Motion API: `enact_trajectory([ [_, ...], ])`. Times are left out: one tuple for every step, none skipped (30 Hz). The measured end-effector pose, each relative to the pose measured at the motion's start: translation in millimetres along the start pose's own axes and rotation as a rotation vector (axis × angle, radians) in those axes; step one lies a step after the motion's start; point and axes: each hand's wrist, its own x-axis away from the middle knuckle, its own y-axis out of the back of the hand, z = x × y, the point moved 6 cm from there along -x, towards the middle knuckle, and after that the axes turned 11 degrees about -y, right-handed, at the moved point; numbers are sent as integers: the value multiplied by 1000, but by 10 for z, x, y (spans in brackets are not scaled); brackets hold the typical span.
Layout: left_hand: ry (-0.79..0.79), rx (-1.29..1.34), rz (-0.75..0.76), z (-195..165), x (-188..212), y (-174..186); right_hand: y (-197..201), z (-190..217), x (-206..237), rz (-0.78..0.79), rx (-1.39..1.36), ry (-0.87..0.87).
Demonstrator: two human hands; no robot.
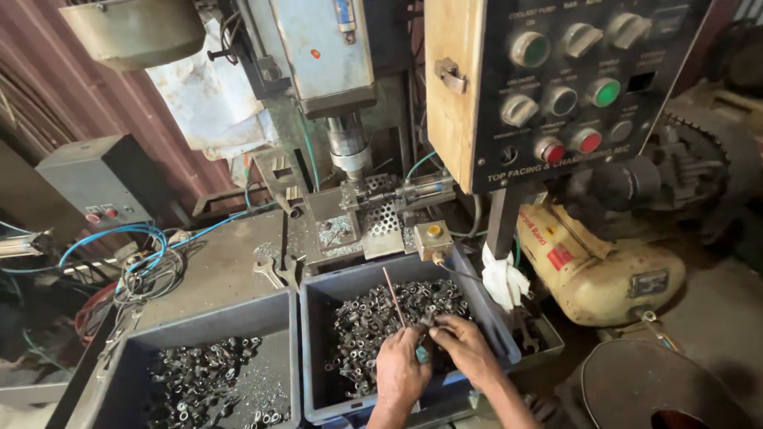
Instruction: The person picks small black metal fittings one at a time from a bin and seats them into the fixture of a top facing and chamfering machine, then removes the processed fittings and drops them into a second bin. They occasionally use a small teal-handled tool to clear or position parts in the fixture and bins.
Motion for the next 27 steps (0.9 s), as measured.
enact_trajectory([
  [-2,-14,9,6,16,-33,11,-29,-17,11,-10,7],
  [-5,-26,19,10,26,-59,17,-51,-28,20,-19,15],
  [-7,-37,30,9,35,-78,23,-63,-31,28,-27,22],
  [-38,-37,41,-13,36,-96,21,-57,-32,44,-36,41],
  [-68,-37,48,-37,39,-106,14,-42,-24,62,-42,60],
  [-97,-36,53,-61,37,-118,10,-20,-15,82,-47,81],
  [-103,-39,50,-77,44,-123,12,-3,0,75,-40,86],
  [-110,-43,49,-89,52,-126,14,16,17,68,-34,92],
  [-114,-45,46,-100,68,-127,16,34,40,63,-26,96],
  [-87,-47,75,-87,88,-142,23,38,60,49,4,77],
  [-61,-50,103,-68,103,-154,29,44,77,36,34,60],
  [-35,-52,131,-51,124,-167,32,44,94,22,64,42],
  [-75,-39,93,-77,136,-147,32,51,108,24,34,41],
  [-116,-28,52,-103,139,-128,34,60,111,26,5,42],
  [-157,-17,12,-126,146,-107,35,61,111,30,-25,42],
  [-27,-2,34,-45,159,-122,49,62,110,9,-15,49],
  [103,13,55,37,178,-135,61,58,106,-10,-4,57],
  [232,27,74,121,205,-141,75,51,98,-28,6,67],
  [244,79,16,153,195,-95,89,30,92,-44,17,60],
  [257,128,-46,200,174,-40,101,7,83,-56,28,54],
  [270,177,-108,245,163,29,110,-17,74,-67,39,48],
  [284,158,-108,306,136,96,106,-29,65,-59,15,67],
  [302,139,-101,388,91,181,101,-47,66,-55,-12,79],
  [320,123,-92,468,37,265,99,-64,70,-53,-39,90],
  [232,86,-133,484,-52,386,92,-97,61,-42,-84,56],
  [138,50,-173,498,-168,517,87,-118,50,-32,-130,28],
  [40,14,-216,508,-318,652,81,-129,40,-22,-175,4],
])
